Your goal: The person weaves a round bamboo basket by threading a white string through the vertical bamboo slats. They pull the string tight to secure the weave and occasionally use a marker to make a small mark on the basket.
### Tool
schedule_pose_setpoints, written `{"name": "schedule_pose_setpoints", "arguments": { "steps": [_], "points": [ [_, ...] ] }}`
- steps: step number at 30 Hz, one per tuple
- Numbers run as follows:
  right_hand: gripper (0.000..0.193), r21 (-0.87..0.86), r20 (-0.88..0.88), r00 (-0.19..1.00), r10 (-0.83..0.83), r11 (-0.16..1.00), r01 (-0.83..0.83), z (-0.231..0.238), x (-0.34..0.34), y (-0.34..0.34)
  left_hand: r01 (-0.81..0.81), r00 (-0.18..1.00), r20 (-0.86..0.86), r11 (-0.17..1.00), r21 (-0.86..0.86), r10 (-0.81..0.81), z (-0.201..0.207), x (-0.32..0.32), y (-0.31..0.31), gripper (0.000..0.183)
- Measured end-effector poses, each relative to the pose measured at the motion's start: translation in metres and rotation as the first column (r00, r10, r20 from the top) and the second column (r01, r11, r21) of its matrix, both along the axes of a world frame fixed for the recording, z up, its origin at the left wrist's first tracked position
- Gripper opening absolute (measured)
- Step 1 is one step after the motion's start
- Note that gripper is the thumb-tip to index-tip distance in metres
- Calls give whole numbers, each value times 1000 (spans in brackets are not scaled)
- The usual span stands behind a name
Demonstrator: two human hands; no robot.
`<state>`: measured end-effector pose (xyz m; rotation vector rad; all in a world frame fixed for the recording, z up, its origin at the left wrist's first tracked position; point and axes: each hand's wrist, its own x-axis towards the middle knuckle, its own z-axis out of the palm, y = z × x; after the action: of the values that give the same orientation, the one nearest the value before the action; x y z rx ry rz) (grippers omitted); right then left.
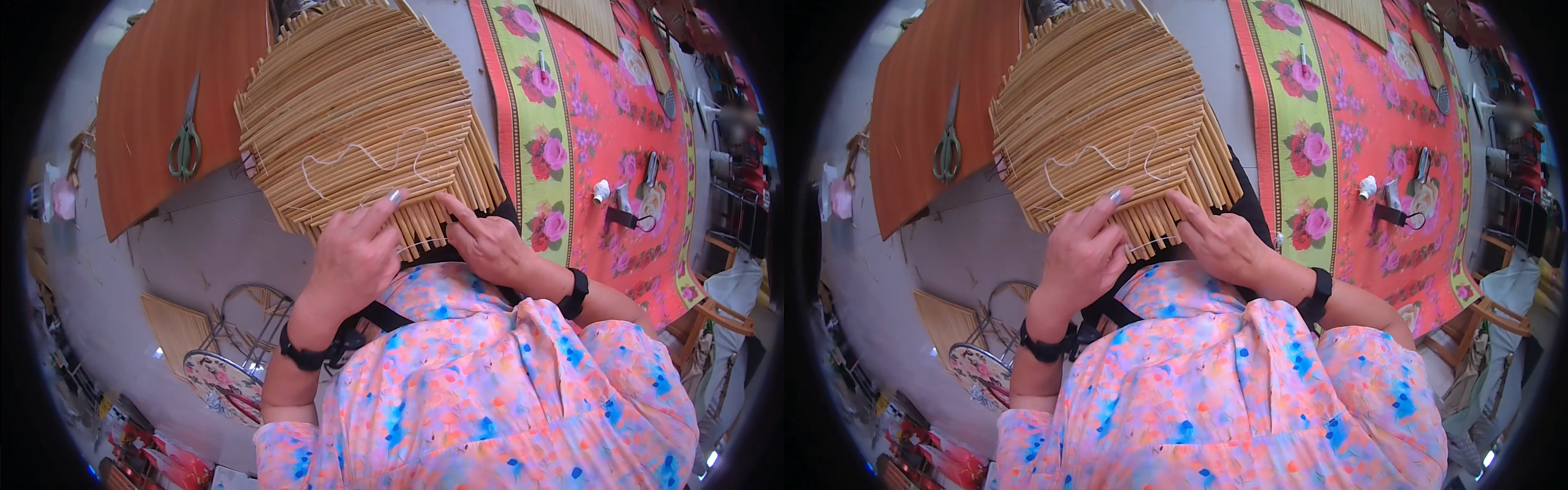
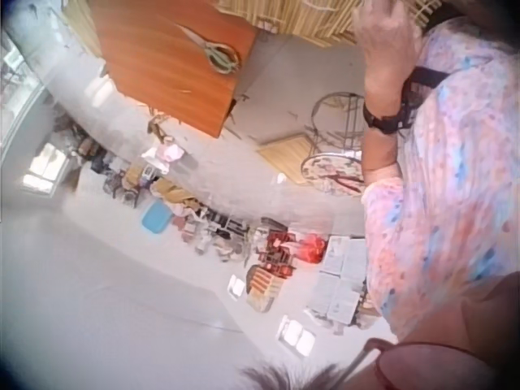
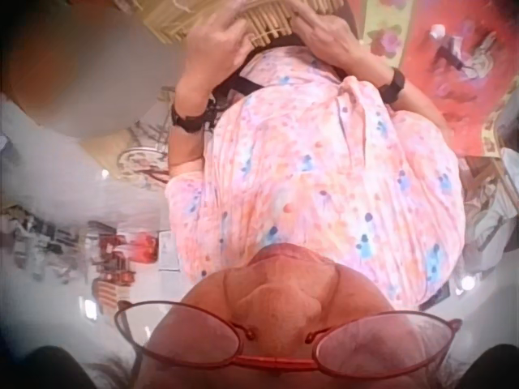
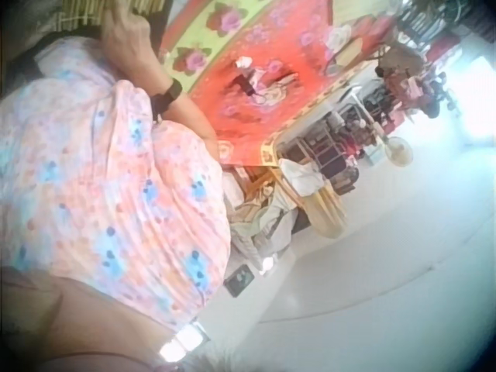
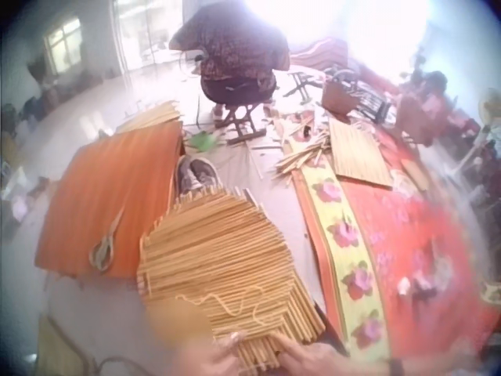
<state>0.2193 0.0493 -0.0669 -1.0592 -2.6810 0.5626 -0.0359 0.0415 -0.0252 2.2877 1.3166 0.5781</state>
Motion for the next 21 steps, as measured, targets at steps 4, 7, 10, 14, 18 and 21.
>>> {"name": "schedule_pose_setpoints", "arguments": {
  "steps": [4,7,10,14,18,21],
  "points": [
    [8,23,-4,1000,8,1000,-7,0,0,0,35,999,-11,999,-24,-35,-13,19,28,9],
    [8,39,-10,1000,10,999,-10,-3,2,1,46,999,-8,999,23,-45,-24,26,38,10],
    [9,47,-8,1000,-1,999,2,-8,3,0,40,999,-21,998,38,-40,-28,31,43,10],
    [8,17,28,1000,11,1000,-11,-6,3,0,18,998,-55,1000,18,-17,-31,31,42,9],
    [8,19,8,999,37,999,-37,-9,4,0,-12,996,-84,1000,28,14,-26,30,38,8],
    [8,17,0,999,37,999,-37,-12,4,0,-13,997,-79,999,-37,10,-22,28,34,8]
  ]
}}
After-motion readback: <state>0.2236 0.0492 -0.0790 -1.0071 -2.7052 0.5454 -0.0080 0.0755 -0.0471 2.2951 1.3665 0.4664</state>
